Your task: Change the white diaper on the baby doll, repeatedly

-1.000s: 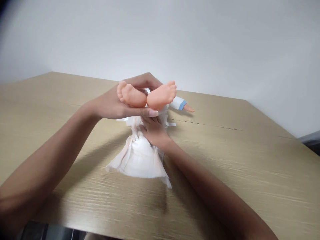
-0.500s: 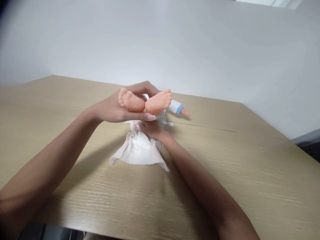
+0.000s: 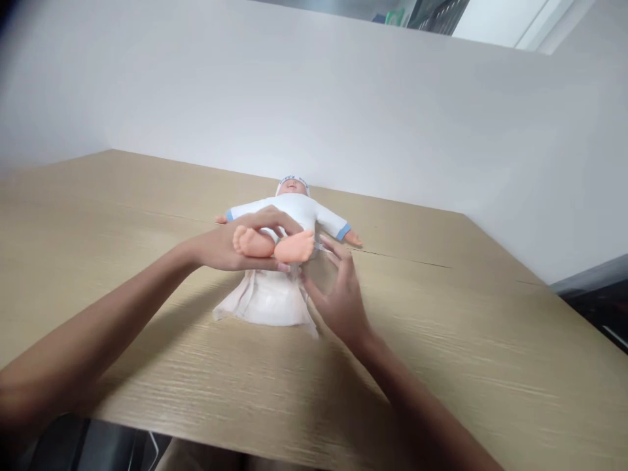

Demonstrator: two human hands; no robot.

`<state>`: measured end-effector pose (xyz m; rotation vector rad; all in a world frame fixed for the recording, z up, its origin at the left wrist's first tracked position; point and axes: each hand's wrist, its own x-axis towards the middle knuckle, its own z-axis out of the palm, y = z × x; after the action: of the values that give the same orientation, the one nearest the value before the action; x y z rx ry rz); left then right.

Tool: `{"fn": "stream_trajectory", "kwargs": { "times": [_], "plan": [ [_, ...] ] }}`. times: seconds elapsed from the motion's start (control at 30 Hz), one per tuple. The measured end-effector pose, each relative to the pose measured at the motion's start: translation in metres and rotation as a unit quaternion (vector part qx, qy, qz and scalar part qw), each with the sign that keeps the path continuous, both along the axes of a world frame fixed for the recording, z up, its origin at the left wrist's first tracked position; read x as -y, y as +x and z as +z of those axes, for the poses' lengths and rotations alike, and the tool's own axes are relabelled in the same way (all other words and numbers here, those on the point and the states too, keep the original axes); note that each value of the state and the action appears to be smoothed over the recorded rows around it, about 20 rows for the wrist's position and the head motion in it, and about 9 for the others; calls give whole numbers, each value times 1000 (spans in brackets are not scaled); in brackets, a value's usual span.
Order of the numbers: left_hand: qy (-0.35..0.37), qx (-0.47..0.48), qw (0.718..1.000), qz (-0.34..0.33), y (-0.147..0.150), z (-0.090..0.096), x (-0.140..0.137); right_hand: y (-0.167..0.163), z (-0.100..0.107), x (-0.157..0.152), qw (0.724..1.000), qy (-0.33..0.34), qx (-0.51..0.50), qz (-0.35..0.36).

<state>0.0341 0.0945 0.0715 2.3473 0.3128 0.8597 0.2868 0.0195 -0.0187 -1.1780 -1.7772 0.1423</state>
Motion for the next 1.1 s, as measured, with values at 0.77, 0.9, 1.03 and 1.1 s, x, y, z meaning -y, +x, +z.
{"fn": "stream_trajectory", "kwargs": {
  "times": [0.77,0.9,1.03,1.1],
  "plan": [
    [112,-93,989,20,-92,-114,15,59,-15,-3,927,74,298,215],
    [101,-98,990,17,-92,-118,14,59,-13,-2,925,69,306,216],
    [84,-110,990,16,-92,-114,15,59,-13,-2,927,43,304,217],
    [68,-111,991,16,-92,-112,16,61,-14,-4,927,30,300,225]
  ]
}}
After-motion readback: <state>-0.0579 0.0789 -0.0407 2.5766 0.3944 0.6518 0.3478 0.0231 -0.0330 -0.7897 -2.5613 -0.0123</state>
